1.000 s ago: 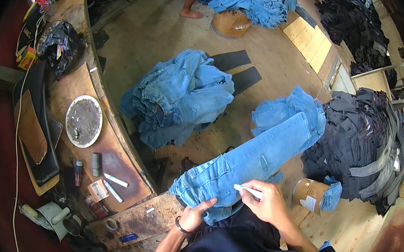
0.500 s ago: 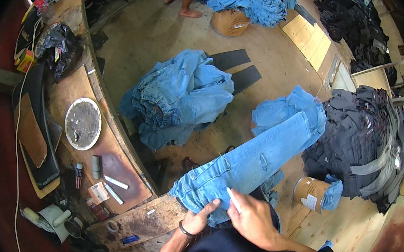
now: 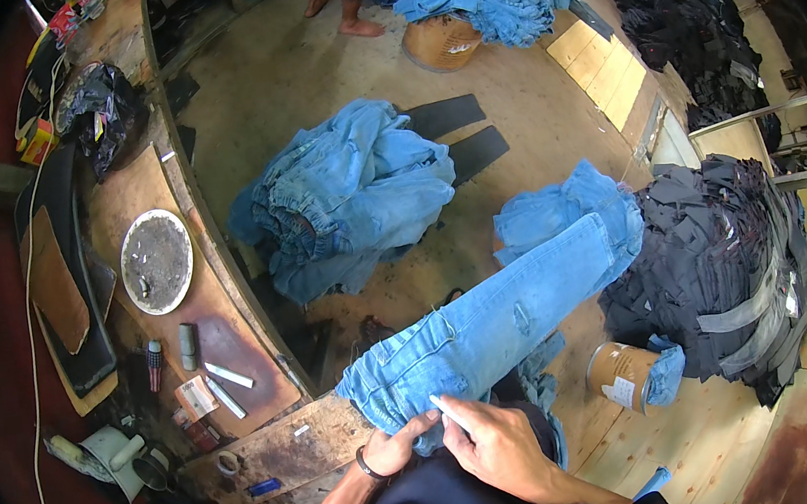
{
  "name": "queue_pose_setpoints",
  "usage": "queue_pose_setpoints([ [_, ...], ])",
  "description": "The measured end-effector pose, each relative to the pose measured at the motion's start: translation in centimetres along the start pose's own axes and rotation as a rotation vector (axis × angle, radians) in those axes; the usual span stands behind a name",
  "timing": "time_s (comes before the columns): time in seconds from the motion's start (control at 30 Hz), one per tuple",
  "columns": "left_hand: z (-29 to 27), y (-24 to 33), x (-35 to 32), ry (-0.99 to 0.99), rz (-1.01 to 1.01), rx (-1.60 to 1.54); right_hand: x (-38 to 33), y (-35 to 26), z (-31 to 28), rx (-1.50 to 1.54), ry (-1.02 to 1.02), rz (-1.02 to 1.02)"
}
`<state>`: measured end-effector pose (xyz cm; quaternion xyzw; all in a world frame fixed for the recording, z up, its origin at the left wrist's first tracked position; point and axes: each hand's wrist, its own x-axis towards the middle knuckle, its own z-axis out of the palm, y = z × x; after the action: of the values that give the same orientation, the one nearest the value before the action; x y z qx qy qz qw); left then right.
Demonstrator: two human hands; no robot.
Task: The person repeatedly marks the seams and leg areas of light blue denim shorts with a white marker. They handle the garment one at a time, repositioning it on a curved board and applying marks along specific lines before moving to the next piece.
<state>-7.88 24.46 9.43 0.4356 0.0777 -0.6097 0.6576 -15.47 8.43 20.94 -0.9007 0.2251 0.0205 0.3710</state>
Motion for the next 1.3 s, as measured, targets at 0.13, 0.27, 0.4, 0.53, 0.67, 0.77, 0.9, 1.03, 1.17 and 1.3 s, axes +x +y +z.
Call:
queue_pose_setpoints([
  [0.13,-0.2,-0.5,0.0,0.011,0.021,0.055,0.3,-0.1,-0.3,-0.025,-0.043,0.009],
  [0.27,-0.4,-0.7,0.1,0.01,0.021,0.026,0.1,-0.1,-0.4,-0.066,0.014,0.101],
  [0.4,-0.3,-0.4,0.1,0.026,-0.054,0.083,0.1,0.0,-0.5,0.099,0.039,-0.027],
  [0.53,-0.1,-0.4,-0.2,0.001,0.044,-0.037,0.8,0.3,-1.1,-0.02,-0.032,0.045],
  [0.67,-0.5,-1.9,0.1,0.032,0.042,-0.05,0.5,0.3,-1.4,0.017,-0.052,0.103],
  [0.77,-1.5,-3.3,0.4,0.072,-0.028,-0.026,0.4,1.9,-1.7,0.374,-0.166,-0.11],
  [0.9,-3.5,-4.0,-0.1,0.053,0.02,-0.119,3.4,11.0,-4.9,0.373,0.07,0.212],
  [1.03,-5.4,-4.0,-1.2,-0.005,-0.141,0.043,7.8,28.1,-11.5,-0.074,0.473,0.682],
  [1.17,-5.0,-5.6,-0.2,0.052,0.0,0.25,7.7,40.4,-11.7,0.044,0.582,0.51],
  [1.3,-0.5,-7.3,3.0,0.356,0.03,0.139,9.8,47.6,-15.9,-0.11,0.623,0.529],
])
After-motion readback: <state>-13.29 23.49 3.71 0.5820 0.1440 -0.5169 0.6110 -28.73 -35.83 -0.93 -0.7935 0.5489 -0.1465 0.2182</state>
